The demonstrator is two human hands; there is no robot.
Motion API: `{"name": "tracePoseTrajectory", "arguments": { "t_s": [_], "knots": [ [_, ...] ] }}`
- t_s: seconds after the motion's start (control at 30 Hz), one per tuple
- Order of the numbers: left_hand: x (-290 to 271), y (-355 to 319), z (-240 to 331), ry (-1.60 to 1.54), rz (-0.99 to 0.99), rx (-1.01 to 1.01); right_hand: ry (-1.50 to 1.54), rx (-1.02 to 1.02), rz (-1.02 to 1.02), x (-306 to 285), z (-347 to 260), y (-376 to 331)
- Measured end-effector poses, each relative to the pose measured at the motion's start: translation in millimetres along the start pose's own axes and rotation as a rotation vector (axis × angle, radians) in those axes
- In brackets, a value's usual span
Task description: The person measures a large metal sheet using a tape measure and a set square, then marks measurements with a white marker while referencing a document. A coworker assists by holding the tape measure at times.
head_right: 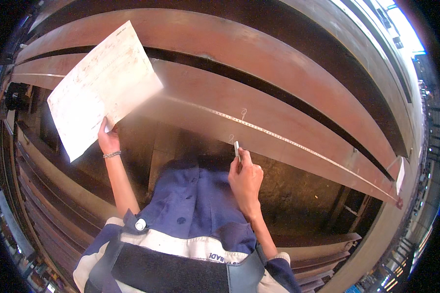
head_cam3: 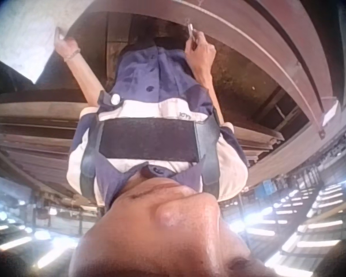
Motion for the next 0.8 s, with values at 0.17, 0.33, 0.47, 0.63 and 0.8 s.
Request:
{"name": "tracePoseTrajectory", "arguments": {
  "t_s": [0.17, 0.33, 0.47, 0.63, 0.8],
  "knots": [
    [-0.1, 2.8, 0.8, 0.002, 0.011, -0.016, 0.022, 0.067, -0.032, -2.7, -14.3, -0.5],
    [9.5, 1.4, 3.7, 0.003, 0.007, 0.003, 0.048, 0.029, 0.037, -9.0, -8.6, 13.9],
    [6.8, 2.6, 2.7, 0.009, 0.034, -0.013, -0.027, 0.049, 0.019, -10.9, -1.5, 13.4],
    [4.6, 5.7, -0.5, -0.005, 0.024, 0.003, 0.059, 0.030, -0.025, -11.8, 7.6, 2.7],
    [4.6, 3.5, 0.5, 0.005, 0.032, -0.015, 0.092, 0.060, -0.019, -21.8, -14.6, 5.6]
  ]
}}
Point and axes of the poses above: each hand's wrist, its own y-axis towards the middle knuckle, its own x-axis out of the palm, z = x × y, the point moved 4 cm from there along y, towards the middle knuckle, and after that the axes turned 15 degrees about y, right-handed, at the moved point
